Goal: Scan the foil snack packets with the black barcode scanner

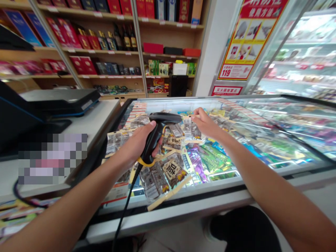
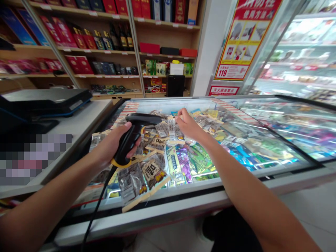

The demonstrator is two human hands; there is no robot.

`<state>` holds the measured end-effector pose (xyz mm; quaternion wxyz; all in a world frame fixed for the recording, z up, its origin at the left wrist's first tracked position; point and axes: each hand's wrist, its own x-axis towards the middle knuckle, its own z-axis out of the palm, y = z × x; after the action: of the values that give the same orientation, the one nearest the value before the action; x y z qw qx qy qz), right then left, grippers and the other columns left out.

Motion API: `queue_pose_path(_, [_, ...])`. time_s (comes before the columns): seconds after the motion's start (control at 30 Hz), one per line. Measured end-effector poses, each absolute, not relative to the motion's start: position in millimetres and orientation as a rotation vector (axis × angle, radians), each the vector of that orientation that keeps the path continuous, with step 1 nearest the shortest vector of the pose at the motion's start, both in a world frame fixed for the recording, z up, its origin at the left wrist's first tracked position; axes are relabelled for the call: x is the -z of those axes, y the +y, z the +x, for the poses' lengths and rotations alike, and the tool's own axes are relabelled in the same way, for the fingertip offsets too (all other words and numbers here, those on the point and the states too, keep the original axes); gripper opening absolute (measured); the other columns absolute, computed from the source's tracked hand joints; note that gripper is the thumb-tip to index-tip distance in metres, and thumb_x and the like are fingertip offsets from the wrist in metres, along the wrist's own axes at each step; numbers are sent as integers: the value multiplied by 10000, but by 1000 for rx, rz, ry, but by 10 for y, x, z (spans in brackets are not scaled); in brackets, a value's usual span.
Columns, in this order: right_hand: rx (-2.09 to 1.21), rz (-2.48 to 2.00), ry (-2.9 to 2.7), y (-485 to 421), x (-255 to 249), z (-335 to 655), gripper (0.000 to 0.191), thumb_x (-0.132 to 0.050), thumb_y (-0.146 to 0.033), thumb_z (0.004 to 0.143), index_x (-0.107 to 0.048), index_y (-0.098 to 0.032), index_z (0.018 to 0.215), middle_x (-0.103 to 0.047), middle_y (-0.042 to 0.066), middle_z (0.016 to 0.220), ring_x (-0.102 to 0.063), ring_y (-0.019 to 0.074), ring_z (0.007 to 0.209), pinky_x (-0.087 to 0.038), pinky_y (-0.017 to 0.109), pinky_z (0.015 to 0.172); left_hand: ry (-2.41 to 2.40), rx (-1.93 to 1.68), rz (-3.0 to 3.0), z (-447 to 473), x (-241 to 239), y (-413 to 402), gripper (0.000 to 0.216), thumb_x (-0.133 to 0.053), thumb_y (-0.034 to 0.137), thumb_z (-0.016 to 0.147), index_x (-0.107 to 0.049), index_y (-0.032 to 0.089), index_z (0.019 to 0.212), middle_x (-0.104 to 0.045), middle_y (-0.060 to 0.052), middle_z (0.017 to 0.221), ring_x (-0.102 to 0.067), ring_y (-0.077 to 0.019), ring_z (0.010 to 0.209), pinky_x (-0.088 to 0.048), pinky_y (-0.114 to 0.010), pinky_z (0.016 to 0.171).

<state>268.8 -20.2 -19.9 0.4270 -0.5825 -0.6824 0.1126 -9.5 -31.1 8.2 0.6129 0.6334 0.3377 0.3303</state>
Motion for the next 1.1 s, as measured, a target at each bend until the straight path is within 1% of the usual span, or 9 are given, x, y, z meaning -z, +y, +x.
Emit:
queue_pose_path(0.3, [-226, -1452, -1698, -221, 176, 2646, 112, -460, -306, 938, -361, -262, 907, -415, -23, 748, -412, 189, 667, -324, 341, 668, 767, -712, 1515, -66, -4, -352, 568, -459, 703, 929, -581, 163, 802, -600, -14, 588, -466, -84, 384, -346, -203, 385])
queue_pose_path(0.47, [-224, -1449, -1710, -244, 172, 2626, 116, -460, -299, 942, -355, -264, 907, -434, -18, 755, -424, 192, 670, -330, 339, 668, 750, -725, 1520, -54, -19, -360, 569, -486, 701, 920, -571, 158, 776, -598, -11, 610, -479, -78, 391, -356, -201, 383])
queue_pose_path(0.57, [-194, -1440, -1720, -224, 176, 2646, 111, -461, -294, 944, -362, -261, 907, -468, -15, 750, -445, 189, 666, -352, 338, 675, 728, -778, 1500, -45, -25, -361, 534, -523, 687, 908, -562, 162, 823, -609, -1, 666, -486, -75, 394, -360, -203, 375])
queue_pose_path(0.73, [-80, -1566, -1717, -134, 174, 3009, 62, -558, -265, 890, -535, -231, 936, -645, 36, 858, -571, 198, 715, -420, 326, 680, 734, -845, 1500, -57, -30, -331, 512, -512, 676, 919, -563, 168, 875, -629, -6, 676, -472, -70, 378, -355, -198, 376])
queue_pose_path(0.83, [-3, -1769, -1700, -99, 178, 3379, 69, -622, -238, 852, -645, -209, 910, -716, 76, 885, -667, 253, 808, -492, 367, 756, 745, -871, 1490, -71, -34, -320, 519, -526, 683, 908, -586, 167, 901, -648, -16, 681, -475, -73, 372, -356, -201, 374])
queue_pose_path(0.9, [146, -1862, -1688, -87, 190, 3543, 148, -660, -228, 835, -697, -185, 971, -747, 133, 1020, -693, 321, 973, -505, 448, 908, 743, -878, 1493, -78, -32, -316, 528, -535, 690, 900, -597, 165, 888, -647, -21, 664, -477, -78, 369, -352, -204, 370])
queue_pose_path(0.97, [243, -1870, -1680, -78, 214, 3548, 239, -675, -229, 839, -721, -159, 1063, -731, 181, 1178, -663, 371, 1136, -459, 514, 1036, 735, -871, 1503, -83, -25, -309, 536, -534, 692, 899, -608, 162, 876, -638, -23, 627, -484, -88, 371, -354, -207, 373])
queue_pose_path(1.03, [160, -1797, -1688, -72, 255, 3374, 298, -662, -262, 877, -718, -153, 1149, -715, 186, 1247, -660, 363, 1175, -464, 514, 1059, 729, -868, 1511, -85, -16, -300, 540, -526, 691, 905, -622, 159, 885, -629, -23, 595, -488, -96, 372, -359, -209, 378])
queue_pose_path(1.1, [-76, -1685, -1709, -74, 319, 3076, 354, -640, -330, 926, -693, -161, 1232, -731, 166, 1217, -703, 317, 1091, -521, 470, 997, 736, -870, 1512, -84, -11, -292, 541, -515, 687, 912, -630, 158, 902, -630, -25, 586, -488, -100, 367, -358, -210, 376])
